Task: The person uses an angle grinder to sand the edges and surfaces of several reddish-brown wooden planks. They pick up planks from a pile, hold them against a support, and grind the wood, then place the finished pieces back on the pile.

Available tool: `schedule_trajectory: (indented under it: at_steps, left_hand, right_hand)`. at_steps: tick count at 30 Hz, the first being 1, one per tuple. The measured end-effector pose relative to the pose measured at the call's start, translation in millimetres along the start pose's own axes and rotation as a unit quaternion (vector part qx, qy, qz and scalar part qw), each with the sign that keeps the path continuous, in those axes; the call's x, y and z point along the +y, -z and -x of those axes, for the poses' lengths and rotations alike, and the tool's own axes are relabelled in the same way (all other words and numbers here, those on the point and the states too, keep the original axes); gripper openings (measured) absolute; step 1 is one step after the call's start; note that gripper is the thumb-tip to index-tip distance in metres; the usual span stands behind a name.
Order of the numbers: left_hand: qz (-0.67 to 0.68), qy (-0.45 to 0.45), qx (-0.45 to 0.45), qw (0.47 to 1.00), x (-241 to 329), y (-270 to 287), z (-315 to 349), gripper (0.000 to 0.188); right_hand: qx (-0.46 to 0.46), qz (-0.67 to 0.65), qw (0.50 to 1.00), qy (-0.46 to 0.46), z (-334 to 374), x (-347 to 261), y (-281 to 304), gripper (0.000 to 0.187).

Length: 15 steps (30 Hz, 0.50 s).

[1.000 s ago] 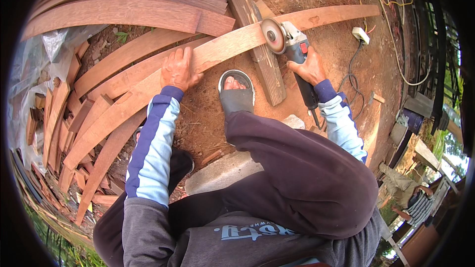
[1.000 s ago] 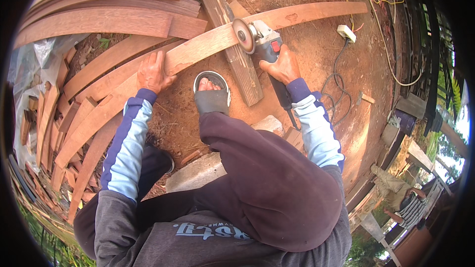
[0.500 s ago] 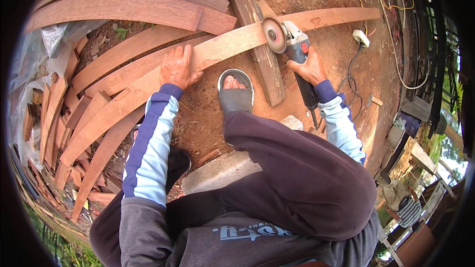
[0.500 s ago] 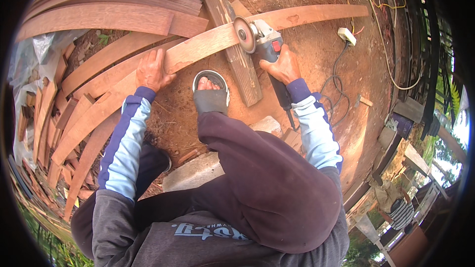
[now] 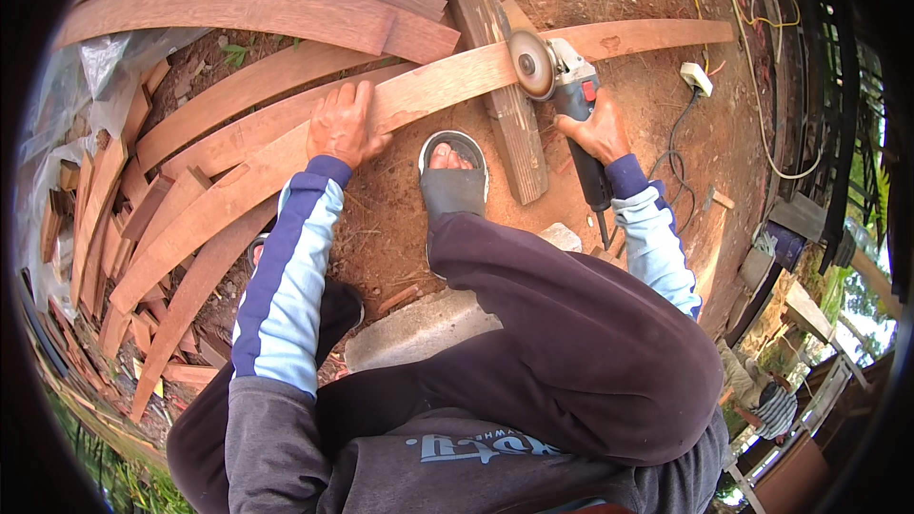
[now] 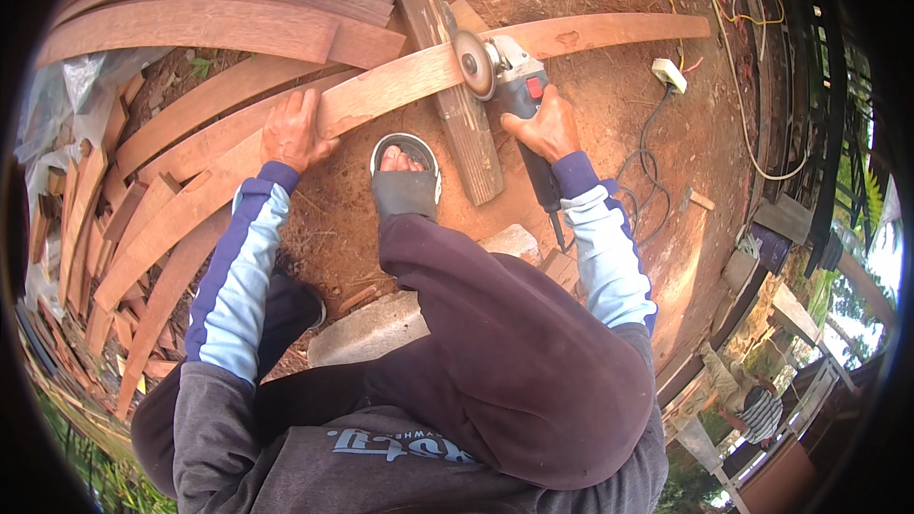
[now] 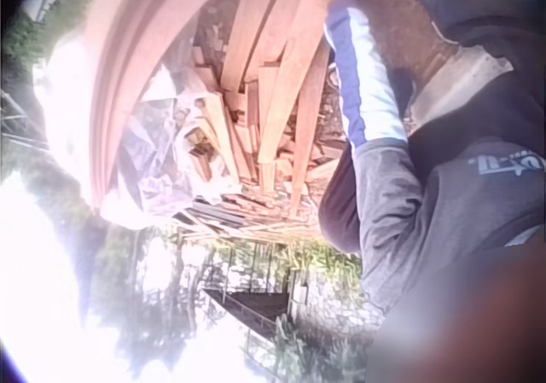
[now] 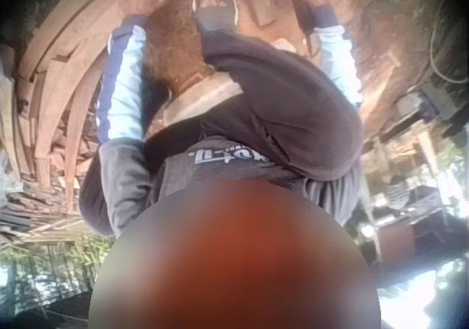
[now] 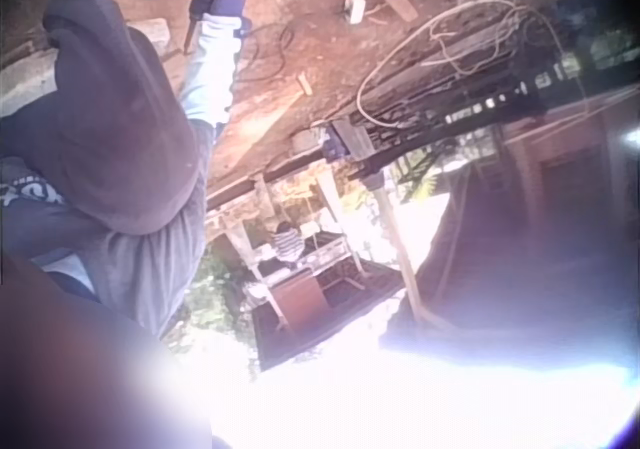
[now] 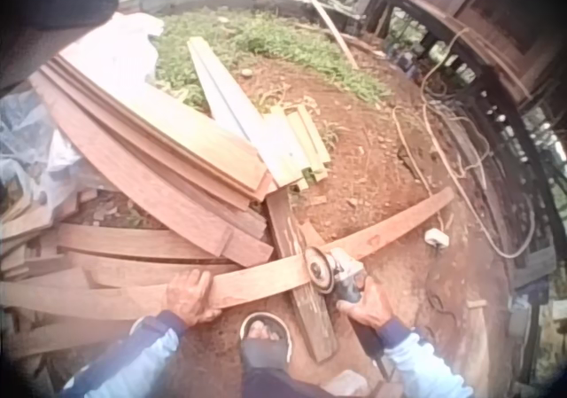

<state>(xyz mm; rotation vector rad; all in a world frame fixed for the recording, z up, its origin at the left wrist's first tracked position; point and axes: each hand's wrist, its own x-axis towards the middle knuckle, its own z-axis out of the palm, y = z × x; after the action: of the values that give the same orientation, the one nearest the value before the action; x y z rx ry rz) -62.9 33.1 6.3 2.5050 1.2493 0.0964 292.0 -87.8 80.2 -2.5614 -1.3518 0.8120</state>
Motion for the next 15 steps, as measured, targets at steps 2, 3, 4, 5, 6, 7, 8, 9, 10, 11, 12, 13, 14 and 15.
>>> schedule_trajectory:
  at_steps: [2,3,4,5,6,7,8,9,10,11,12,13,14,15]
  left_hand:
    - [-0.002,0.0,0.001,1.0,0,0,0,0.065]
    - [-0.002,0.0,0.002,1.0,0,-1,0,0.064]
    - [-0.001,-0.001,0.003,1.0,0,-1,0,0.064]
    - [-0.001,-0.001,0.004,1.0,-1,-1,1,0.064]
    - [-0.001,0.0,0.001,1.0,-1,-1,1,0.064]
    - [-0.002,0.001,-0.002,1.0,-1,-1,1,0.065]
    - [-0.003,0.002,-0.005,1.0,-1,-1,1,0.065]
    - [-0.005,0.003,-0.01,1.0,-1,0,0,0.065]
    - [-0.007,0.004,-0.016,1.0,0,0,-1,0.065]
    - [-0.009,0.005,-0.021,1.0,1,1,-2,0.065]
    - [-0.007,0.003,-0.013,1.0,0,-1,-1,0.065]
    - [-0.006,0.0,-0.004,1.0,-1,-2,-1,0.065]
    - [-0.005,-0.002,0.004,1.0,-2,-4,0,0.065]
    - [-0.005,-0.001,0.002,1.0,-2,-3,0,0.064]
  right_hand:
    - [0.0,-0.003,1.0,0.002,-1,1,0,0.059]
    - [0.003,-0.005,1.0,0.002,0,-1,1,0.059]
    - [0.007,-0.006,1.0,0.003,0,-3,1,0.059]
    - [0.009,-0.004,1.0,0.003,0,-6,2,0.059]
    - [0.012,-0.002,1.0,0.002,0,-8,3,0.059]
    - [0.014,-0.001,1.0,0.002,-1,-9,3,0.059]
    - [0.013,-0.007,1.0,0.004,-2,-8,2,0.06]
    - [0.013,-0.012,1.0,0.003,-4,-6,1,0.06]
    - [0.014,-0.018,1.0,0.003,-6,-5,0,0.06]
    - [0.013,-0.02,1.0,0.001,-7,-4,1,0.06]
    - [0.01,-0.021,1.0,-0.001,-9,-6,1,0.06]
    - [0.008,-0.023,1.0,-0.002,-9,-8,2,0.059]
    - [0.01,-0.022,1.0,0.001,-9,-11,3,0.059]
    - [0.012,-0.02,1.0,0.003,-9,-15,5,0.058]
